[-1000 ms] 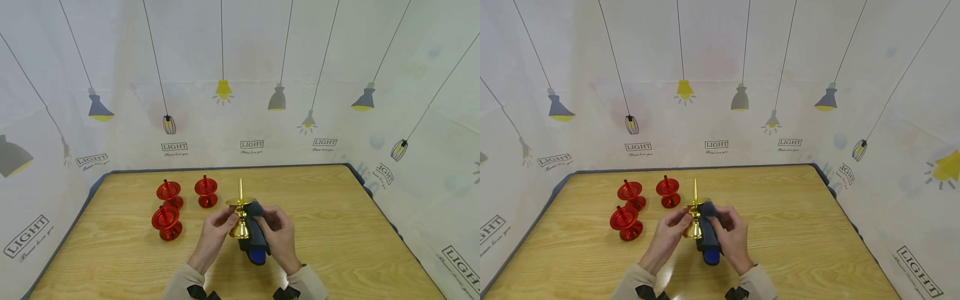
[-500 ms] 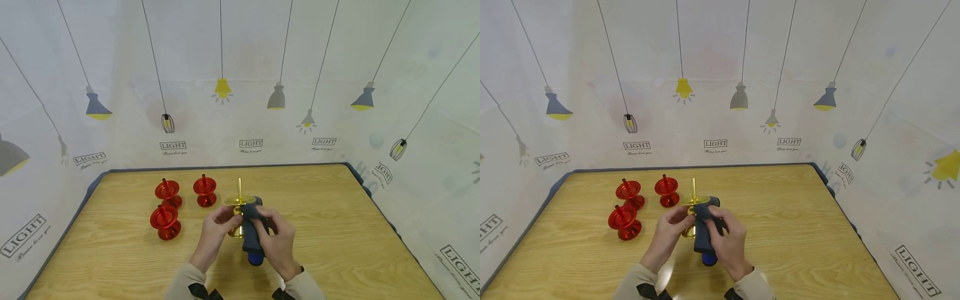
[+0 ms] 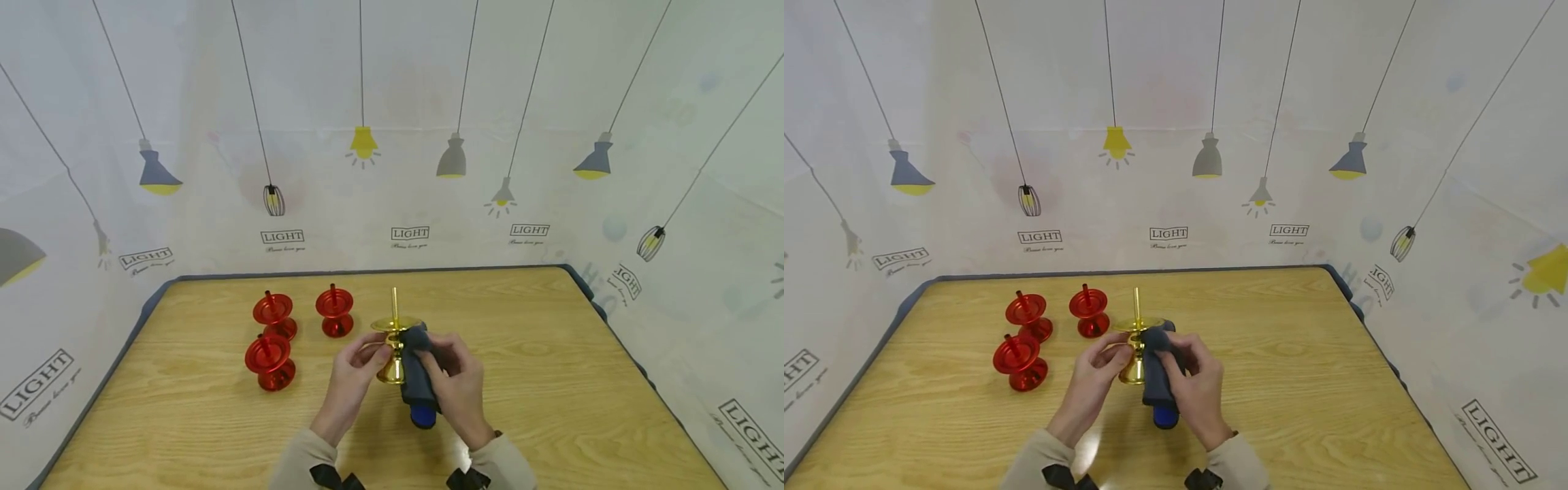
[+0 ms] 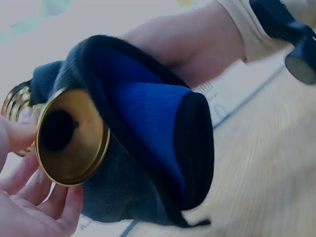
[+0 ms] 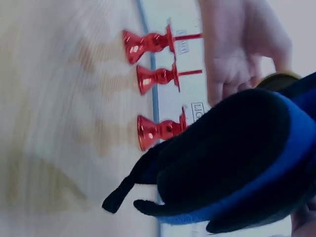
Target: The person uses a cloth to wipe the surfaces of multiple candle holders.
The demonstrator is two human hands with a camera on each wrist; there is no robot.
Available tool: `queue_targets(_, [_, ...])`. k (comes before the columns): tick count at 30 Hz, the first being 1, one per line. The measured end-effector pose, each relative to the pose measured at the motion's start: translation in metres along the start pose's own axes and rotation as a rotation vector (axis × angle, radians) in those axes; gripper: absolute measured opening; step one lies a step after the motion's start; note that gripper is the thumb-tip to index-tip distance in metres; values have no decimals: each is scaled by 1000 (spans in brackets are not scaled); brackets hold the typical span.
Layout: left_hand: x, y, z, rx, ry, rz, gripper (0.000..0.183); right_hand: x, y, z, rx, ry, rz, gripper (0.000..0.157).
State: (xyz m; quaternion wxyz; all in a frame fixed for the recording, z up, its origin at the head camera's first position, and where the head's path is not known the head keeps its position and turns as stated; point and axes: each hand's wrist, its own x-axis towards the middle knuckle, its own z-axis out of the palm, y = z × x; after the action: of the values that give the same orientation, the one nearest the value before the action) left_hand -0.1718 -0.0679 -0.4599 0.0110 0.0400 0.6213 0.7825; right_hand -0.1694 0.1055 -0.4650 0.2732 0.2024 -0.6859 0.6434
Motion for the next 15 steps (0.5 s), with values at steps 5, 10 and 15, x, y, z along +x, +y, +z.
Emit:
queue_targets(5, [2, 8, 3, 104, 16, 39, 30, 3, -8, 2, -135, 12, -208, 29])
queue_targets(10, [6, 10, 0, 102, 20, 14, 28, 4, -11, 5, -177, -8, -259, 30])
queue_targets(15, [5, 8, -8, 114, -40, -58, 35, 5, -7, 2, -60, -35, -12, 21])
